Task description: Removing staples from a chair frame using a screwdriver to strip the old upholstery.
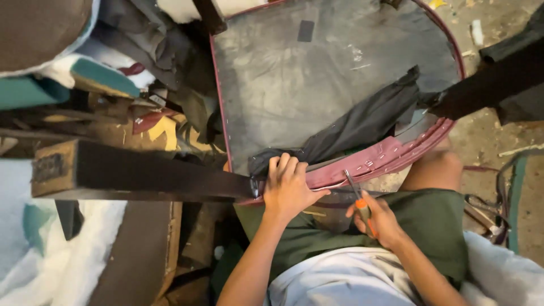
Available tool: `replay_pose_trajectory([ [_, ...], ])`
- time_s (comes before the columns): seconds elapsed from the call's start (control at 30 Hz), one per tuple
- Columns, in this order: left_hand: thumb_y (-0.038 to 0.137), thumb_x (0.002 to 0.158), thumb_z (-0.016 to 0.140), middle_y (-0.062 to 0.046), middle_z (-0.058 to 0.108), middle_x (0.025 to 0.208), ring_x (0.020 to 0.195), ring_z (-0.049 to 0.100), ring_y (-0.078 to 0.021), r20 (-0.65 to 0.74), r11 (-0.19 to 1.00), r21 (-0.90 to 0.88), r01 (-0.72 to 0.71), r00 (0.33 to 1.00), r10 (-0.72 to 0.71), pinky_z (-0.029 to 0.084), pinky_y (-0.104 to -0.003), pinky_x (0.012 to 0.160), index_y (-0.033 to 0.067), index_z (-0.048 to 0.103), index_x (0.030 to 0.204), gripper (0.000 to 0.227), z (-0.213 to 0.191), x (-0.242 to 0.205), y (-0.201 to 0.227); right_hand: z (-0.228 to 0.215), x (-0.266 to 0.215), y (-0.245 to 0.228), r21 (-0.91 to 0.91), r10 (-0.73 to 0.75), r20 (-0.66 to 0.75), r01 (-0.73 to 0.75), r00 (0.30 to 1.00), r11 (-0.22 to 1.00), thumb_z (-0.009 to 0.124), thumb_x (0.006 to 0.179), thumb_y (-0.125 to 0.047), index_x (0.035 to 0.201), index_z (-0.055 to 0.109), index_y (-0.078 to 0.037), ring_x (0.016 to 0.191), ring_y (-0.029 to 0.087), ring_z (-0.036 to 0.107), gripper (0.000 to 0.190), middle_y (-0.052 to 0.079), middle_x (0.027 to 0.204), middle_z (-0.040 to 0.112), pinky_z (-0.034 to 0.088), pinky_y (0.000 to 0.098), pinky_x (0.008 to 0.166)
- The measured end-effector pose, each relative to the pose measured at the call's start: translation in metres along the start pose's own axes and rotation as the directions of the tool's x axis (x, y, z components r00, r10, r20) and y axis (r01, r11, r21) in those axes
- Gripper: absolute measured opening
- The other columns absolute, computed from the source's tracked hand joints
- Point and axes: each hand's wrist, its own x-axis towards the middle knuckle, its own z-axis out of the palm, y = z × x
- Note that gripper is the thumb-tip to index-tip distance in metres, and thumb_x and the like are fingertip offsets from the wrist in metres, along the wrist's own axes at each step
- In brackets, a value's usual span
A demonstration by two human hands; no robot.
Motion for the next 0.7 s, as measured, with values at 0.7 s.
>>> replay_pose_trajectory([
  [0.7, 0.014, 0.09, 0.072, -0.005, 0.057, 0.083, 0.077, 0.051, -0.0305, -0.028, 0.96, -0.21, -0.185, 0.983, 0.183, 0.037, -0.043, 0.066, 0.0125, 0.065, 0.085, 0.009, -0.007, 0.032, 0.049, -0.074, -0.103, -0.124, -0.541, -0.219, -0.234, 0.061, 0.947, 0.839, 0.04, 0.101, -0.044, 0.105, 0.07, -0.004, 0.069, 0.025, 0.056, 0.051, 0.013, 0.081, 0.064, 0.036, 0.0348, 0.06],
])
